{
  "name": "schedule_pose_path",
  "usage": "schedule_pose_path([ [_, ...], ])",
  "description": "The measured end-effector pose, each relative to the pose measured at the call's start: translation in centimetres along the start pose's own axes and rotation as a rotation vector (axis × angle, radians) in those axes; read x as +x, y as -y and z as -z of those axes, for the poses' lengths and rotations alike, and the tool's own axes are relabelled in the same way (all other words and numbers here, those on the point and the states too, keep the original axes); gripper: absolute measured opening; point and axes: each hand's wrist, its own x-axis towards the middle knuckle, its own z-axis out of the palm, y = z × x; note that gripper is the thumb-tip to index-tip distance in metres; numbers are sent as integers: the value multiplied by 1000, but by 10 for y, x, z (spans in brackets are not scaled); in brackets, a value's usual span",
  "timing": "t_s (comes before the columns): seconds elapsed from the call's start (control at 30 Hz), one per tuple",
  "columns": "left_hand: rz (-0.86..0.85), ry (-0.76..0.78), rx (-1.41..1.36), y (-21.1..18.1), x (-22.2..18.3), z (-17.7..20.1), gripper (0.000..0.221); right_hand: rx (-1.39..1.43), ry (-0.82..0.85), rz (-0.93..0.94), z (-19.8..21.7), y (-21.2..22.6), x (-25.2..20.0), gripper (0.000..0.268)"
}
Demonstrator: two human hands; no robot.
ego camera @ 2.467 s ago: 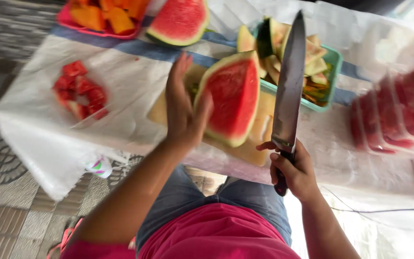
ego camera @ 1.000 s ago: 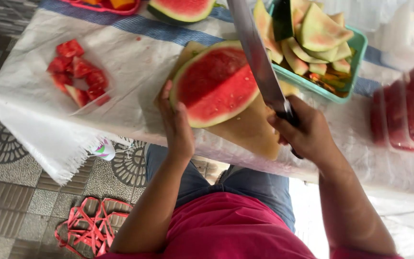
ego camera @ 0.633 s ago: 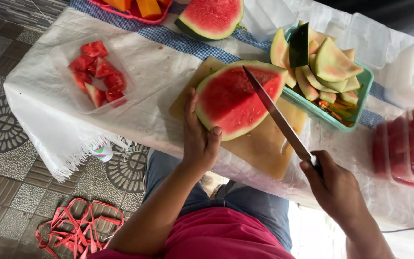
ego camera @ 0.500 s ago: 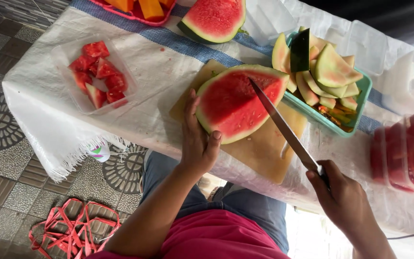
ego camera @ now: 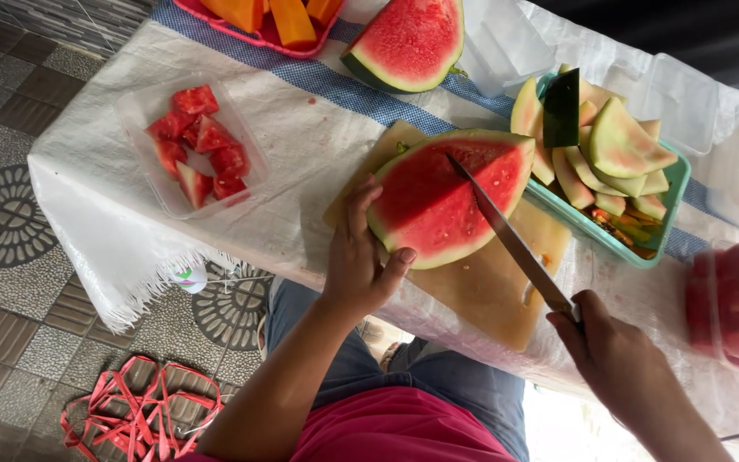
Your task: Dicing watermelon into small pieces and preparing them for packaging.
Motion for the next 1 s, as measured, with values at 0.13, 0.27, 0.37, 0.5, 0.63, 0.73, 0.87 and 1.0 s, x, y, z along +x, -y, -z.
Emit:
schedule_pose_path([
  [0.13, -58, 34, 39, 4, 12, 15, 77, -90, 38, -27, 1, -6, 11, 38],
  [0.27, -126, 173, 212, 13, 23, 30, 104, -268, 55, 12, -11, -16, 17, 36],
  [0.37, -160, 213, 293, 14, 27, 33, 112, -292, 37, 54, -7, -18, 20, 31],
  [0.5, -211, 200, 258, 14, 35, 31, 108, -305, 126, 29, -3, -6, 33, 31],
  [0.63, -175, 266, 214, 16, 40, 35, 111, -283, 71, 120, -10, 0, 49, 30],
  [0.73, -168, 277, 227, 20, 40, 34, 114, -314, 76, 114, -11, -2, 52, 29],
  [0.87, -216, 226, 260, 12, 52, 35, 110, -280, 109, 128, -9, 2, 57, 33],
  [1.0, -229, 197, 308, 6, 56, 38, 106, -247, 198, 65, -9, 18, 63, 24],
])
